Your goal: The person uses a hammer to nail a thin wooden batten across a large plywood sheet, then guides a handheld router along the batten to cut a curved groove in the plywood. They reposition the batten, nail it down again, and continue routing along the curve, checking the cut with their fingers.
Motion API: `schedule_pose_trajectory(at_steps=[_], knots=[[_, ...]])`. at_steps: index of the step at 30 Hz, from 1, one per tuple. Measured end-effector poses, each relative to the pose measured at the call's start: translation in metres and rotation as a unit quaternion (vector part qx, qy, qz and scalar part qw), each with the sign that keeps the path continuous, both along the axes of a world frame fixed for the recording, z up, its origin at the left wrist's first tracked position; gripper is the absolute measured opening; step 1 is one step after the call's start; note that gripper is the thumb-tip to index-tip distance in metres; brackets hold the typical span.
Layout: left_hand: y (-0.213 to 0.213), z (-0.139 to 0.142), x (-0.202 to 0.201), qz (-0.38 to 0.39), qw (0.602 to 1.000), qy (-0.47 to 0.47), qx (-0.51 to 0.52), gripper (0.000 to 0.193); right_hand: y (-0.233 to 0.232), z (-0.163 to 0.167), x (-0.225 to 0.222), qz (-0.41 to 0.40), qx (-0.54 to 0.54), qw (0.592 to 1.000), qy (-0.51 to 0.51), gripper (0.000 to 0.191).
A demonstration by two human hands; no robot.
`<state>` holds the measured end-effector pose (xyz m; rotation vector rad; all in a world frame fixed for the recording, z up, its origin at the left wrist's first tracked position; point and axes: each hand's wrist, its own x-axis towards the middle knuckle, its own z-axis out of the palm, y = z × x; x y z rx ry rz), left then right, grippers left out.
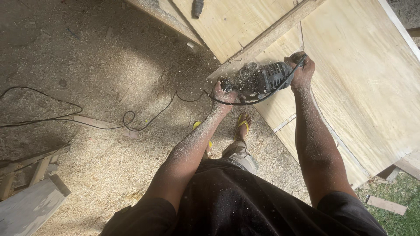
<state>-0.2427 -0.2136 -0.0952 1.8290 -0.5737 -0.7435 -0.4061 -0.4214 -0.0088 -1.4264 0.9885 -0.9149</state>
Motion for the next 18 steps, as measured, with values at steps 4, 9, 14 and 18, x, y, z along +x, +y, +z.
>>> schedule_pose_trajectory(at_steps=[4,9,14,18], knots=[[0.007,0.001,0.003,0.031,0.998,-0.056,-0.030,0.091,0.006,0.001,0.003,-0.028,-0.003,0.998,0.064,0.016],[0.017,0.020,0.006,-0.005,0.999,-0.035,0.004,0.062,0.009,0.000,0.002,-0.010,0.021,1.000,0.014,0.008],[0.021,0.026,0.006,0.013,0.998,0.001,-0.053,0.055,0.014,-0.003,0.000,-0.005,-0.017,0.999,0.046,0.016],[0.028,0.020,0.007,0.023,0.994,0.033,-0.098,0.049,0.019,-0.005,0.001,-0.012,-0.029,0.996,0.087,0.017]])
